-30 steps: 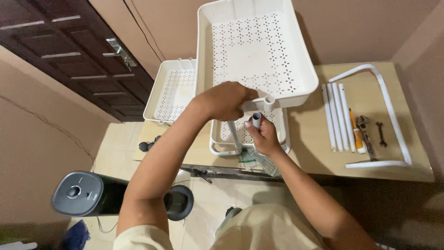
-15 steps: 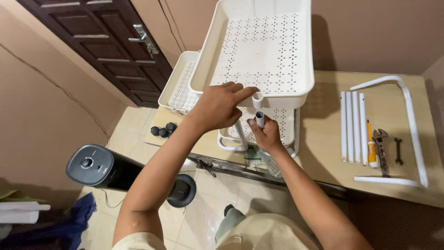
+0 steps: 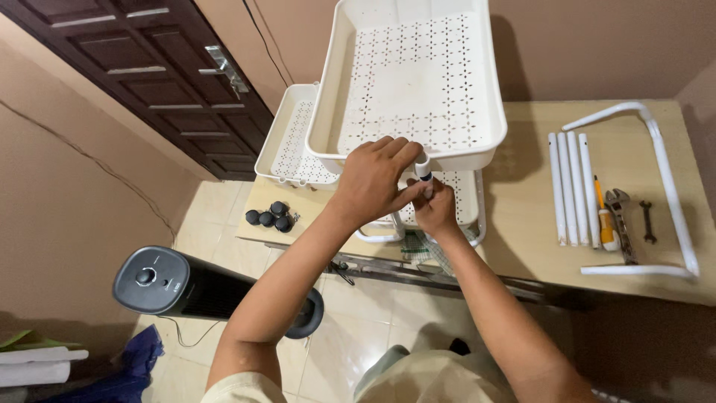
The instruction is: The person assembles a multi-tier plastic storage rack by inserting white PVC pipes into perforated trays and securing them with a screwdriver. They stack trays, align pipes, and tighten connections to build the frame.
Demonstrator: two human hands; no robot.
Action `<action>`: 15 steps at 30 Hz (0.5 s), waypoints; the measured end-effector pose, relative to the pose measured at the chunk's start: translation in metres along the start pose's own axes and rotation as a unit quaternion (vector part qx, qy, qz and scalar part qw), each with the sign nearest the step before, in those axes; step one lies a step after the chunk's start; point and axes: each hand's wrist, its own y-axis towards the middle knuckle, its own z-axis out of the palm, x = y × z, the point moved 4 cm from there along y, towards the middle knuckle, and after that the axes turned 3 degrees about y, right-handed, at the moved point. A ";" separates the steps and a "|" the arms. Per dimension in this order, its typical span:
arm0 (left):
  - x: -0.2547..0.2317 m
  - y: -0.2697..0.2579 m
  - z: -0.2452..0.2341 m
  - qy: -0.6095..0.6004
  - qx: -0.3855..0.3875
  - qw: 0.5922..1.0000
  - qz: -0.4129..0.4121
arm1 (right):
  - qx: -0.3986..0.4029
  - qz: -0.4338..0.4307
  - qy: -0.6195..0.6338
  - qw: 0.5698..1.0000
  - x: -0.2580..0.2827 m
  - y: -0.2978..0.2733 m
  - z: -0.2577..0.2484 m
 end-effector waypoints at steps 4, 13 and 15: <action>0.000 0.001 0.002 -0.015 -0.008 1.000 -0.004 | -0.028 0.060 -0.012 0.998 -0.008 0.003 0.000; -0.007 -0.002 0.005 -0.023 -0.020 0.999 0.011 | -0.044 0.070 0.033 0.996 -0.004 -0.002 -0.001; -0.006 -0.002 0.005 -0.019 -0.024 0.999 0.022 | -0.056 0.067 0.021 0.996 -0.004 0.000 -0.001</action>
